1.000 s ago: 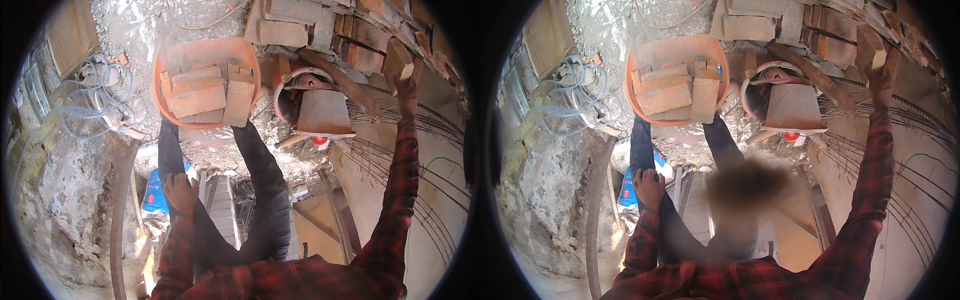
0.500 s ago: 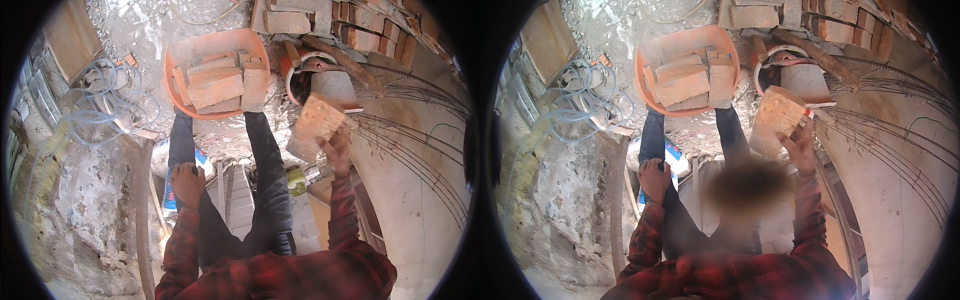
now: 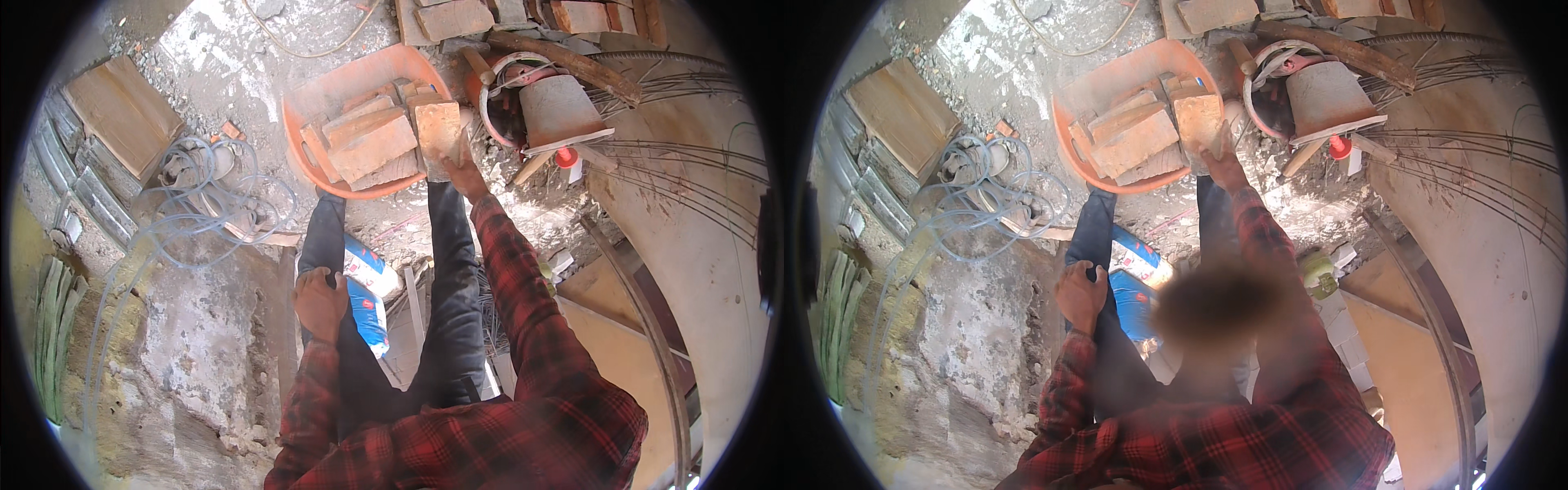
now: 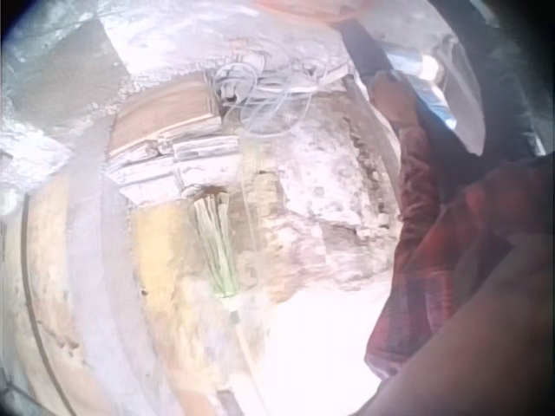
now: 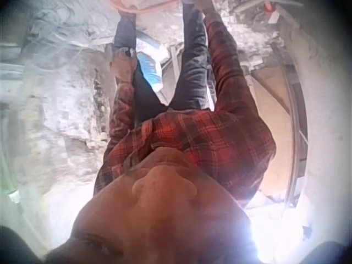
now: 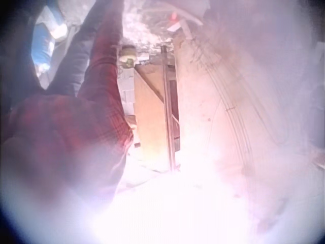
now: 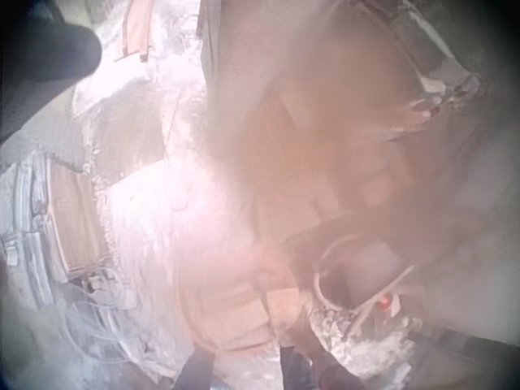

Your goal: The person squats and stacks red bricks into a neat pile on a plastic sheet. They then stand, pick up an orange basin, and use a hammer to break larger bricks into smaller pieces, placing the fragments into the basin.

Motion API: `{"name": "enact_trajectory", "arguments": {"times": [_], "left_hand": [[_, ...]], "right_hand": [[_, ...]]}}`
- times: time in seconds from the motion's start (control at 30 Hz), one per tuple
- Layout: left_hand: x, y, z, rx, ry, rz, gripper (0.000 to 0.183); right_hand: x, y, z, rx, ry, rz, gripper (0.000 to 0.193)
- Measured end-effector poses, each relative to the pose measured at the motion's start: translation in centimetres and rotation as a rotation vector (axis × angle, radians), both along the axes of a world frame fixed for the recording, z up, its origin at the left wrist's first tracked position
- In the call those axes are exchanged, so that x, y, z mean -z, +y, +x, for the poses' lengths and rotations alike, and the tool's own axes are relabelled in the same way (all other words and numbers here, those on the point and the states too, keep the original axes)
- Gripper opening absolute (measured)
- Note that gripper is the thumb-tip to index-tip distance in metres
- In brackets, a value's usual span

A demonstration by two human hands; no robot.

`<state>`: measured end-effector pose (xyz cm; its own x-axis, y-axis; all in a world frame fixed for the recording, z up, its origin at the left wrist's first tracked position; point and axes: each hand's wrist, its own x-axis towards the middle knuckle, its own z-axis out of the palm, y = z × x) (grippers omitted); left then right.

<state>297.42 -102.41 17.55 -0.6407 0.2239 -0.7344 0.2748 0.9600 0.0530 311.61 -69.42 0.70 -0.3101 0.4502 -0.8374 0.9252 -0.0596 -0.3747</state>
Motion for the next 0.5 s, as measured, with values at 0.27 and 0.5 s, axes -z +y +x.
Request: {"name": "enact_trajectory", "arguments": {"times": [0.27,0.5], "left_hand": [[-1.7,-0.8,-4.4,0.171,0.066,0.396,0.024],[-7.2,-1.2,-12.5,0.550,-0.274,0.490,0.025]], "right_hand": [[-14.3,-6.1,8.4,0.412,0.018,0.114,0.070],[-38.6,-19.4,31.3,0.545,-0.351,0.317,0.053]]}}
